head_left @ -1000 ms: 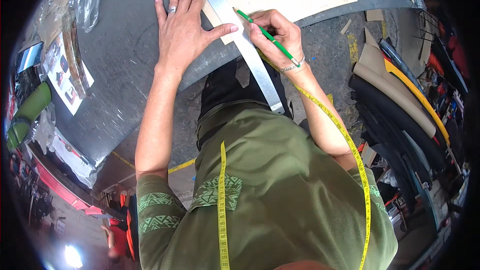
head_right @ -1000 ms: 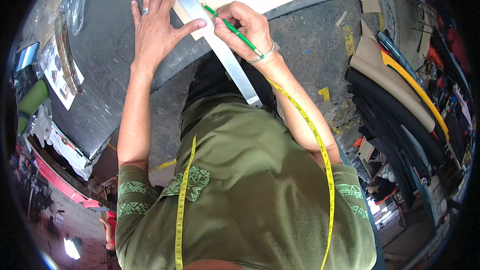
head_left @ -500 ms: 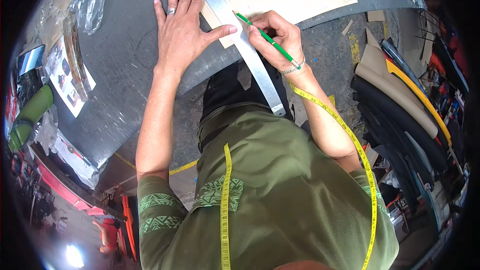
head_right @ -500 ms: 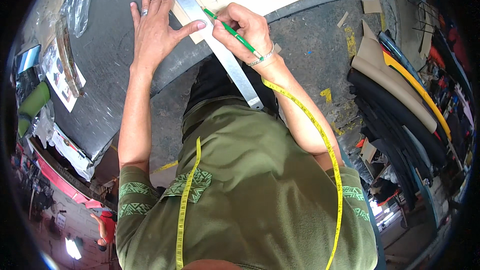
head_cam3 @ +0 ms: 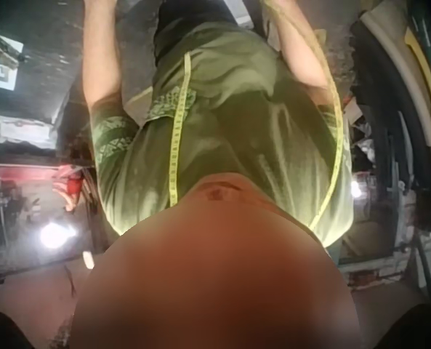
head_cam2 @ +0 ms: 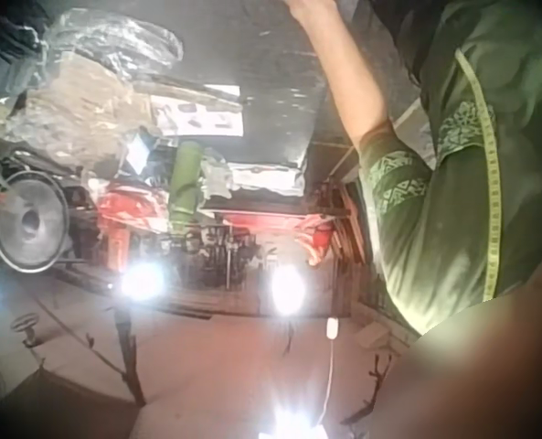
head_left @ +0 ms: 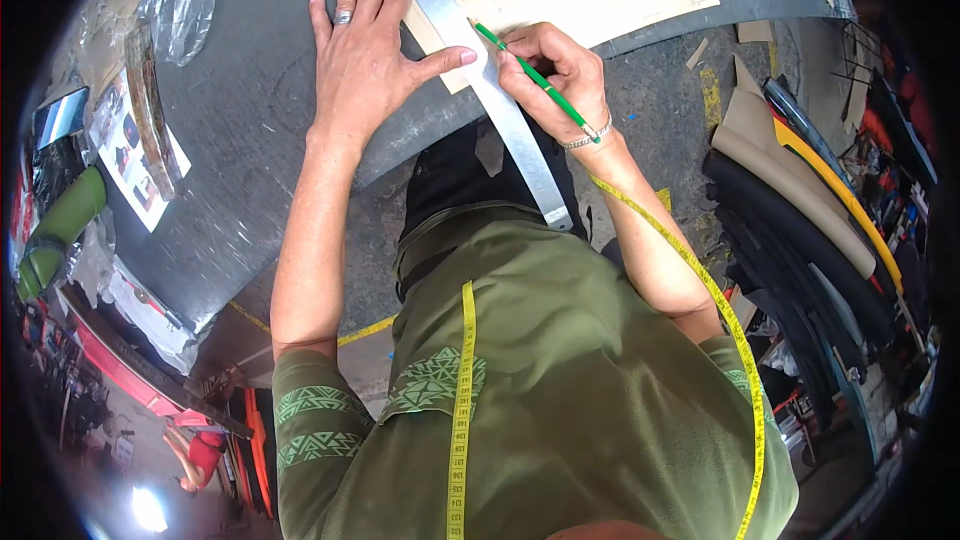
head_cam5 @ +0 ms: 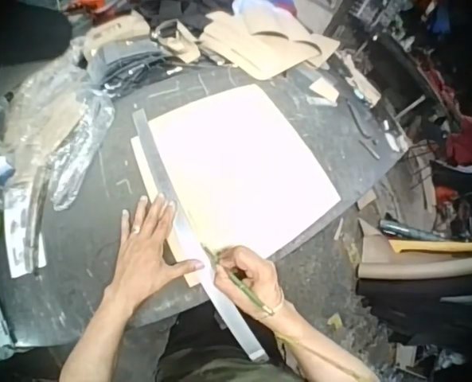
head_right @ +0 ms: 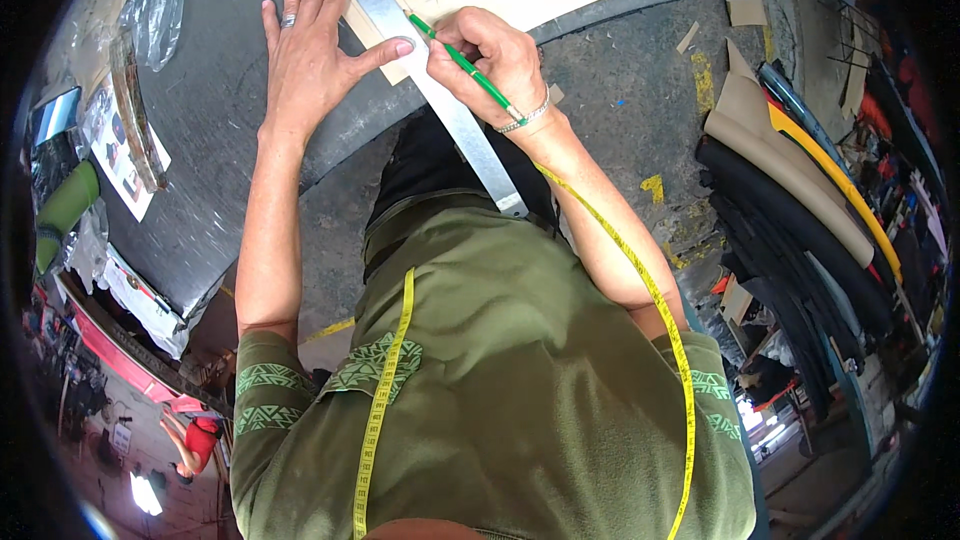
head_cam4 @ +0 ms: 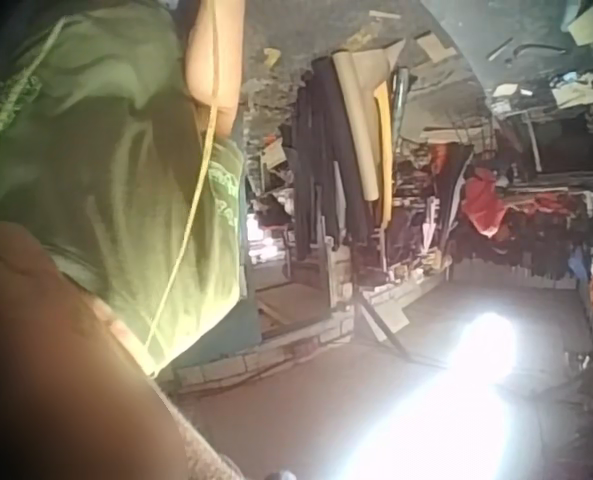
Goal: The recorder uses a tape measure, metal ruler, and pencil to measure and mark dimensions on cardboard patterns in a manufacturing workshop.
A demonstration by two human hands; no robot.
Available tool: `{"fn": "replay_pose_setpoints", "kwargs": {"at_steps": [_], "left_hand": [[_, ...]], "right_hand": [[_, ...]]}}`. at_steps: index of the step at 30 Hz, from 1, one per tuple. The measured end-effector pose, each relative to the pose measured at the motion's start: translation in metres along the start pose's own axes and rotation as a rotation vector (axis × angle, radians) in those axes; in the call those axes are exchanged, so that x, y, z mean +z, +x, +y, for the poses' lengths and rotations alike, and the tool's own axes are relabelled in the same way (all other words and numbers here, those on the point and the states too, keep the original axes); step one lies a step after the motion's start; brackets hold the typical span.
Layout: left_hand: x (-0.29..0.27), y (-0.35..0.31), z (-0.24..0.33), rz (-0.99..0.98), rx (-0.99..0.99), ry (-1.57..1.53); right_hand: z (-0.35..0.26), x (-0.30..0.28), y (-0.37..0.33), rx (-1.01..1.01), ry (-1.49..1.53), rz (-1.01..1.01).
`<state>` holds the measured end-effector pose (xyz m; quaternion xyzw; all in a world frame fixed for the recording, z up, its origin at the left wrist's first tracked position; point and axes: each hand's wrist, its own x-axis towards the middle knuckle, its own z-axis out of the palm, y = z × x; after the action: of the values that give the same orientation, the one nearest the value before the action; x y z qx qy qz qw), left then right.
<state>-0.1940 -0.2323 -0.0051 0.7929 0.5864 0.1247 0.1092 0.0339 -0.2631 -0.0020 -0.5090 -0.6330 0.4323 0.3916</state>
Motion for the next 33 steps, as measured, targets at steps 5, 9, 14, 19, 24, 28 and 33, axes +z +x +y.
{"fn": "replay_pose_setpoints", "kwargs": {"at_steps": [5, 9, 14, 19, 24, 28, 33], "left_hand": [[0.001, -0.001, 0.000, 0.003, 0.002, 0.005], [0.004, 0.005, 0.000, 0.364, 0.248, -0.656], [-0.013, 0.006, 0.013, -0.195, -0.078, 0.211], [-0.045, 0.020, 0.030, -0.350, -0.207, 0.031], [-0.045, 0.021, 0.032, -0.358, -0.211, 0.050], [0.028, -0.001, -0.015, 0.408, 0.202, -0.441], [-0.042, 0.021, 0.032, -0.354, -0.211, 0.067]], "right_hand": [[-0.006, -0.001, 0.007, -0.002, -0.007, -0.015], [-0.007, 0.007, 0.039, 0.010, 0.031, -0.031], [0.000, 0.011, 0.053, 0.026, -0.013, -0.045], [-0.001, -0.009, 0.029, 0.017, -0.117, -0.082], [-0.009, -0.021, 0.010, 0.141, -0.106, -0.161], [-0.003, -0.020, 0.008, 0.140, -0.068, -0.164], [0.005, -0.025, 0.002, 0.109, -0.041, -0.022]]}}
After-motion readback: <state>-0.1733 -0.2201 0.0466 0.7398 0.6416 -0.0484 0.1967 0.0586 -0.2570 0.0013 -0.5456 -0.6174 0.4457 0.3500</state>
